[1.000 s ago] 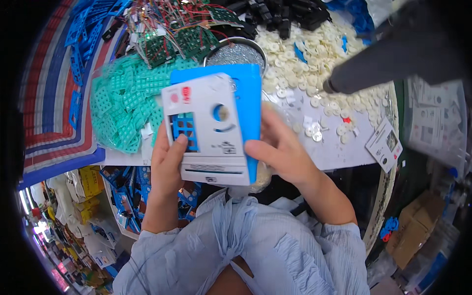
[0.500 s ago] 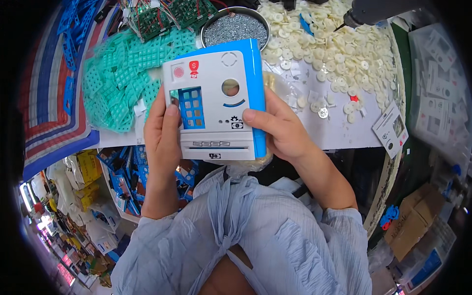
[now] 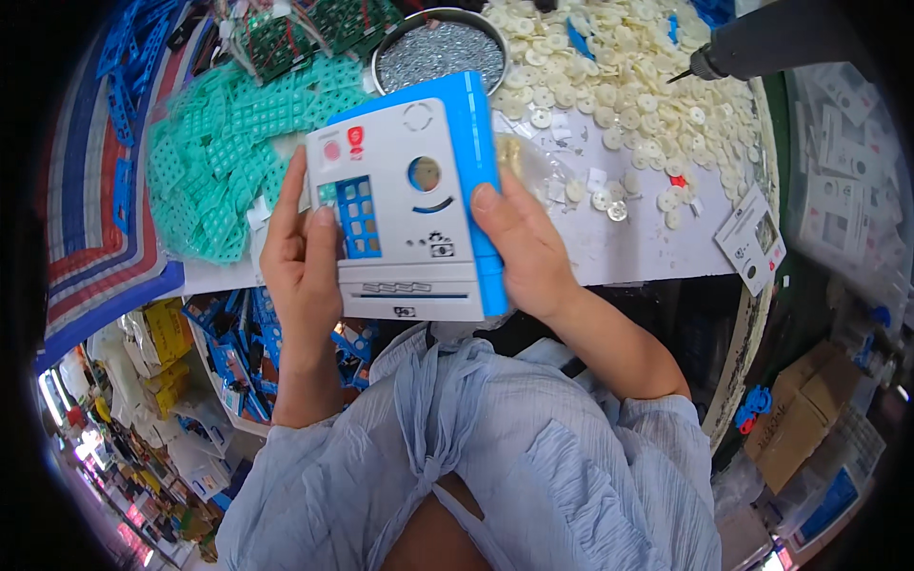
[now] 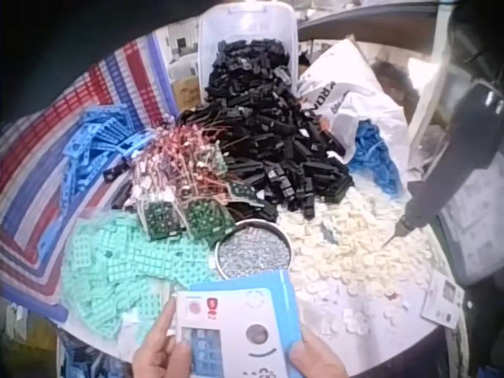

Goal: Assemble electronic toys by placing circuit boards and buttons into plastic housings and securing them with a tool.

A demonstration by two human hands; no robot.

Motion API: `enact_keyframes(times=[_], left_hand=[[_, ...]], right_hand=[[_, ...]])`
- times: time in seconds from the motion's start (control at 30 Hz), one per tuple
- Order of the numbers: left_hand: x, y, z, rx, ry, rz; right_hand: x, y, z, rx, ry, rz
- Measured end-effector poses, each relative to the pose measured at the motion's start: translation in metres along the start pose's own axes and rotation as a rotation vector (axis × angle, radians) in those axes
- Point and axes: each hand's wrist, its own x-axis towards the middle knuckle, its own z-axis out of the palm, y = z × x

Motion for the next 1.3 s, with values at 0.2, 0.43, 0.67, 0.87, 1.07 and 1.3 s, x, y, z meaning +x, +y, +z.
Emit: enact_keyframes(times=[0.2,0.43,0.67,0.87,1.07,1.3], left_hand=[[-0.006,-0.013,-0.006,0.047,0.019,0.04],[-0.01,-0.021,-0.017,0.071,-0.024,0.002],[-0.014,-0.028,-0.015,0.108,0.022,0.016],[-0.025,-0.028,-0.02,0.181,0.123,0.048],[-0.025,-0.017,-0.021,0.219,0.186,0.069],[-0.027,-0.026,-0.019,0.169,0.173,0.05]], right_hand=[[-0.003,0.0,0.009,-0.111,-0.042,-0.04],[-0.005,0.001,0.014,-0.108,-0.097,-0.045],[-0.007,-0.003,0.014,-0.264,-0.107,0.065],[-0.002,-0.003,0.016,-0.179,-0.122,0.081],[-0.002,0.008,0.02,-0.102,-0.141,0.044],[-0.008,0.012,0.03,-0.124,-0.032,-0.088]])
